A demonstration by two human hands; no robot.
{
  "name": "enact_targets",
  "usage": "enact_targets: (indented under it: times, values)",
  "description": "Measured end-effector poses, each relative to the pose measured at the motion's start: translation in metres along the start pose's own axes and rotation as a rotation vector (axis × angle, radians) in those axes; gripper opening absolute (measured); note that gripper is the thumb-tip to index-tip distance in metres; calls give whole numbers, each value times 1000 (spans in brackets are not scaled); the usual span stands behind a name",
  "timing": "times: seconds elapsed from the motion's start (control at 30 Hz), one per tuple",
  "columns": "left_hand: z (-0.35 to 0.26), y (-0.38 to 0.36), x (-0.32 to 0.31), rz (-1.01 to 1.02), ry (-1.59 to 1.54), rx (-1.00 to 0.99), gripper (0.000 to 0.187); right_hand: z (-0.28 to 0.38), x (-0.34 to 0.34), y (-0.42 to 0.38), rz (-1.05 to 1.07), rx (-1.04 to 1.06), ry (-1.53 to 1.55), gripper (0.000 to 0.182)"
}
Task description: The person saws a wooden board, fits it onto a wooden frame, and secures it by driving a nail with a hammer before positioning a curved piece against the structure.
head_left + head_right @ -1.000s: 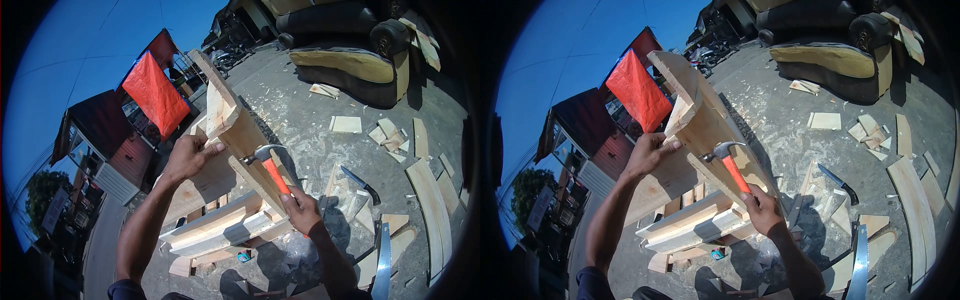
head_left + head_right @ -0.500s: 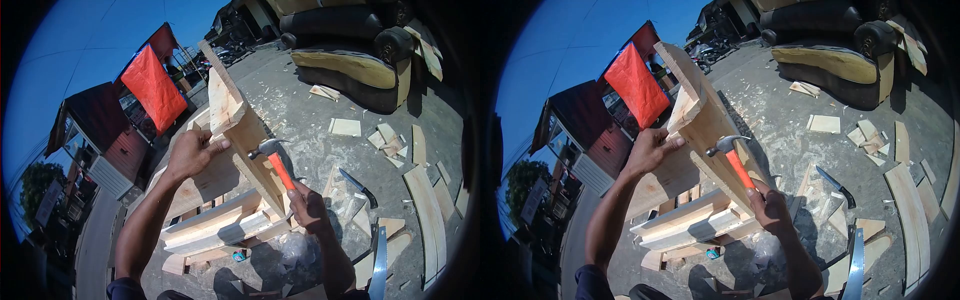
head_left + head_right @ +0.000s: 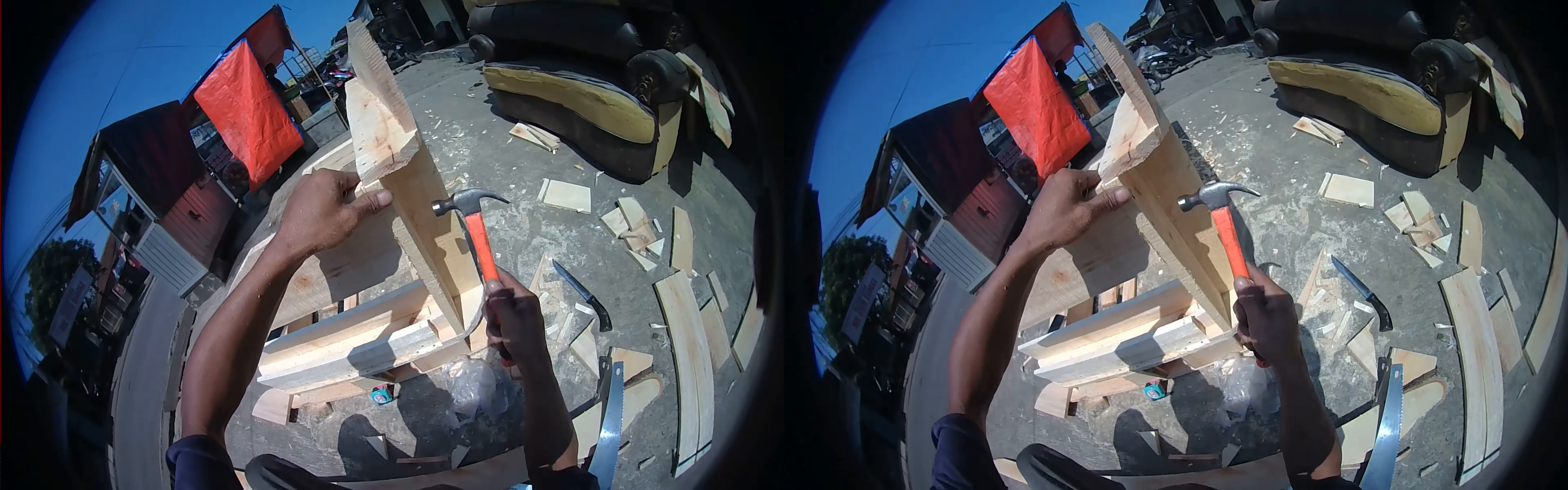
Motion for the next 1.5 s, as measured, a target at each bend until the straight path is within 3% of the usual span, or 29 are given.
enact_targets:
  times: [0.03,0.17,0.23,0.27,0.33,0.37,0.47,0.6,0.67,0.7,0.73,0.77,0.83,0.9,0.93,1.07,1.13,1.17,1.2,1.23,1.37,1.47,1.5]
  values:
    - [-4,0,4,-1,41,-11,60,5,5,-8,-261,58,107,35]
    - [-3,1,-1,-10,43,-68,60,-23,-25,-22,-18,-103,-56,33]
    - [-13,-12,1,-57,90,-56,55,-32,13,-42,-110,-166,-81,33]
    - [-15,-17,7,-130,155,-56,51,-36,39,-49,-192,-196,-99,33]
    - [-23,-58,24,-628,260,-277,49,-58,80,-91,-350,-196,-194,35]
    - [-24,-86,34,-781,260,-354,46,-72,101,-113,-408,-241,-276,33]
    - [19,-174,17,-890,193,-458,39,-111,169,-194,-609,-383,-338,34]
    - [126,-291,-84,-471,166,-257,32,-124,223,-296,-797,-400,-387,34]
    - [206,-354,-146,-266,50,75,22,-125,248,-327,-822,-351,-446,34]
    - [261,-393,-184,-272,-153,370,11,-123,258,-341,-840,-358,-550,34]
    - [318,-432,-226,-202,-313,729,11,-114,260,-348,-863,-353,-654,34]
    - [364,-468,-256,-278,-478,970,24,-102,241,-346,-918,-365,-668,35]
    - [430,-513,-312,-311,-721,1275,28,-94,235,-338,-894,-373,-677,38]
    - [450,-498,-334,-452,-953,1245,32,-83,206,-316,-840,-391,-585,42]
    - [457,-485,-349,-509,-1093,1212,34,-70,192,-294,-851,-239,-518,40]
    - [418,-427,-362,-513,-1151,1091,35,-25,174,-190,-881,234,-52,36]
    - [409,-429,-378,-456,-1406,1056,35,-24,159,-136,-913,386,-44,30]
    - [401,-428,-361,-470,-1325,1165,37,-44,154,-112,-859,278,-144,27]
    - [405,-429,-364,-465,-1324,1159,37,-76,132,-92,-752,12,-163,29]
    - [411,-439,-366,-495,-1265,1160,36,-114,88,-81,-475,-416,-377,33]
    - [411,-453,-371,-487,-1214,1201,34,-117,80,-80,-403,-556,-464,38]
    - [416,-450,-365,-469,-1165,1179,34,-119,120,-71,-573,-309,-119,36]
    - [413,-449,-364,-482,-1160,1170,35,-129,106,-75,-553,-363,-189,35]
Point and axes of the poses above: each hand's wrist, its own y-axis towards the middle knuckle, its own x-axis out of the back of the hand, z = x × y, the point moved 10 cm from there along y, towards the middle knuckle, and after that the axes turned 15 degrees about y, right-handed, at the moved point
